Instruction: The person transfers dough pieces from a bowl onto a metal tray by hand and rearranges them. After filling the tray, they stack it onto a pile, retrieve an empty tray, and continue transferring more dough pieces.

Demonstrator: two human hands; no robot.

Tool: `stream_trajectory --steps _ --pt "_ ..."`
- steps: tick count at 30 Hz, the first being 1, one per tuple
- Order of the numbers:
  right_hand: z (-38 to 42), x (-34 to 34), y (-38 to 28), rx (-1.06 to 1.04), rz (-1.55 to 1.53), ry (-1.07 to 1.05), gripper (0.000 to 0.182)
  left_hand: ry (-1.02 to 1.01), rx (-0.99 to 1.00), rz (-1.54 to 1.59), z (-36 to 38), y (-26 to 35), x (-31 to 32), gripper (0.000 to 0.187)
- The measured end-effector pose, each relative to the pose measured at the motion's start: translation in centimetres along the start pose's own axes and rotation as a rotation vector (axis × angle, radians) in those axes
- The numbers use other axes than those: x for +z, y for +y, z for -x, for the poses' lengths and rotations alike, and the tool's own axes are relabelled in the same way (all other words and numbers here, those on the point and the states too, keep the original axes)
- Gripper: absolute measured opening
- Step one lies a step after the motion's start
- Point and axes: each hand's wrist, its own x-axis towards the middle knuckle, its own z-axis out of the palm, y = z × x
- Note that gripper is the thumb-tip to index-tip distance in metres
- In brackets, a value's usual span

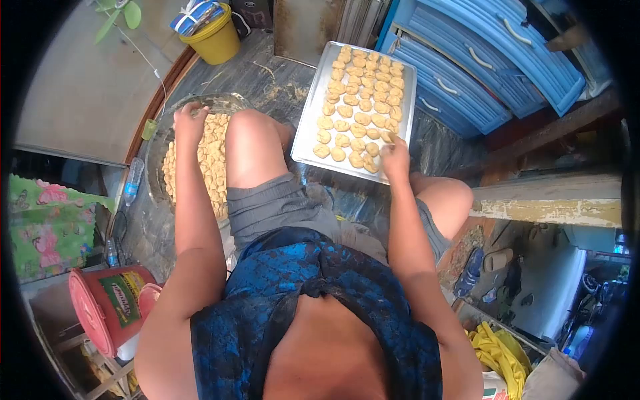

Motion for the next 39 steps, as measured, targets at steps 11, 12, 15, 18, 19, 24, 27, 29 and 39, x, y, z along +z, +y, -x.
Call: stream_trajectory --steps 11,12,15,18,19,24,27,29,39 --pt "0.1 0.8 4.6 0.043 0.262 0.063 0.045 -0.735 0.895 0.144 18.3 21.1 14.7 0.013" --pt "0.1 0.7 4.6 0.076 0.217 0.067 0.046 -0.714 0.981 0.099 19.8 21.5 16.3 0.011" --pt "-0.1 0.8 4.9 0.092 0.155 0.061 0.048 -0.667 1.091 0.019 22.0 21.7 18.4 0.009" --pt "-0.2 0.3 4.6 0.086 0.159 0.043 0.048 -0.606 1.151 -0.006 22.2 20.5 19.8 0.011" --pt "-0.2 0.0 3.9 0.099 0.175 0.044 0.048 -0.603 1.142 -0.01 22.1 20.3 19.8 0.011" --pt "-0.8 0.1 2.2 -0.117 0.212 0.186 0.045 -0.788 1.034 0.092 20.3 20.7 18.0 0.015" --pt "-1.9 2.4 2.8 -0.24 0.251 0.208 0.053 -0.334 0.896 0.147 17.9 20.6 19.1 0.024" --pt "-2.6 2.9 1.6 -0.165 0.278 0.092 0.06 -0.417 0.827 0.041 15.2 20.3 20.2 0.042" --pt "-7.1 5.6 0.3 -0.263 0.715 -0.141 0.066 -0.595 0.573 -0.148 9.2 17.0 24.0 0.073"
